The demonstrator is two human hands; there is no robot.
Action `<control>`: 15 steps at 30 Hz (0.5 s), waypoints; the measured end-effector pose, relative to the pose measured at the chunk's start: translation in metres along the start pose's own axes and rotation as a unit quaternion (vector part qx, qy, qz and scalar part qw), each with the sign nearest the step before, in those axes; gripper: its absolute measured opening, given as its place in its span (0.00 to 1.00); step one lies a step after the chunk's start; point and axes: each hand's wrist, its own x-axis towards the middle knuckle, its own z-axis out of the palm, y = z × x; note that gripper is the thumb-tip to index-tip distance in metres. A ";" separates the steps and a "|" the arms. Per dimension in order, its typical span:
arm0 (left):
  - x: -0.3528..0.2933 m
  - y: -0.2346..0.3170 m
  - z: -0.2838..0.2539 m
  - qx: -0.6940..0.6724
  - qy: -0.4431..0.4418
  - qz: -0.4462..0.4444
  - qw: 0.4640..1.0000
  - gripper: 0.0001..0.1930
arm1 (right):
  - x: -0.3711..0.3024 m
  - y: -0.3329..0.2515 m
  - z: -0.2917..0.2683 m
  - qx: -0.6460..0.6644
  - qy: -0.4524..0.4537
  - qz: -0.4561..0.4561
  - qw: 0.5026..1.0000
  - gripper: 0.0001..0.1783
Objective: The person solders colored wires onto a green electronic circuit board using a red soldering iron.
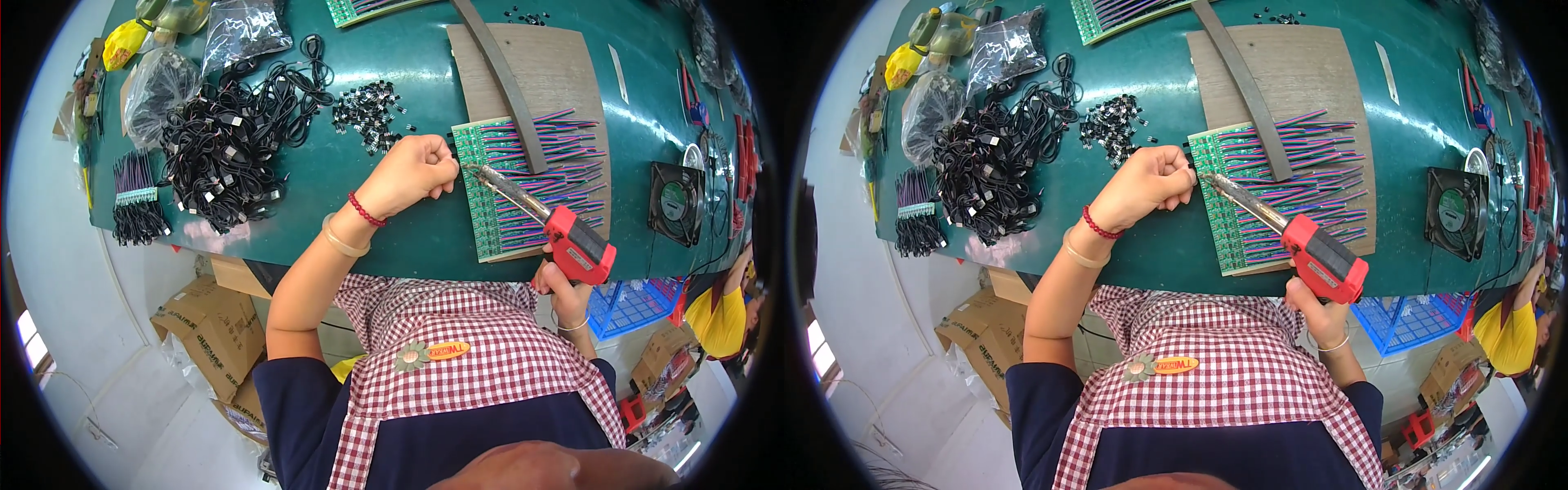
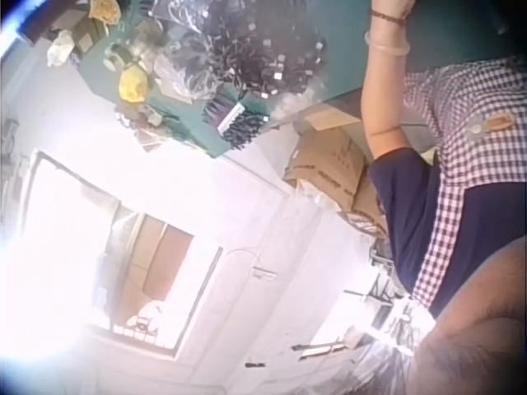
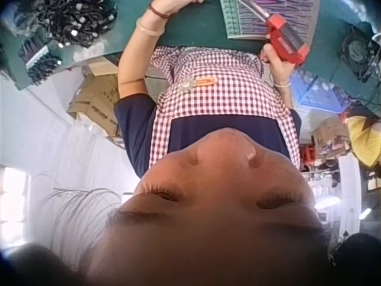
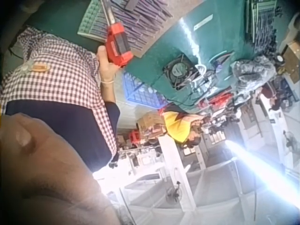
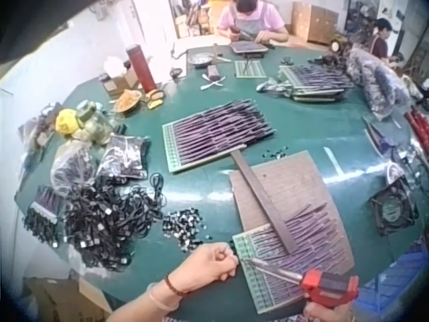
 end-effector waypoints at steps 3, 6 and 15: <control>0.000 0.001 0.000 -0.002 -0.003 0.001 1.000 0.07 | 0.000 -0.001 0.000 0.002 -0.011 -0.004 1.000 0.17; 0.001 0.001 0.000 -0.001 -0.003 -0.001 1.000 0.07 | -0.001 -0.002 -0.002 0.037 -0.018 -0.006 0.999 0.18; 0.000 0.000 -0.001 -0.001 -0.002 -0.003 1.000 0.06 | 0.004 -0.002 0.002 0.021 -0.024 -0.009 0.999 0.19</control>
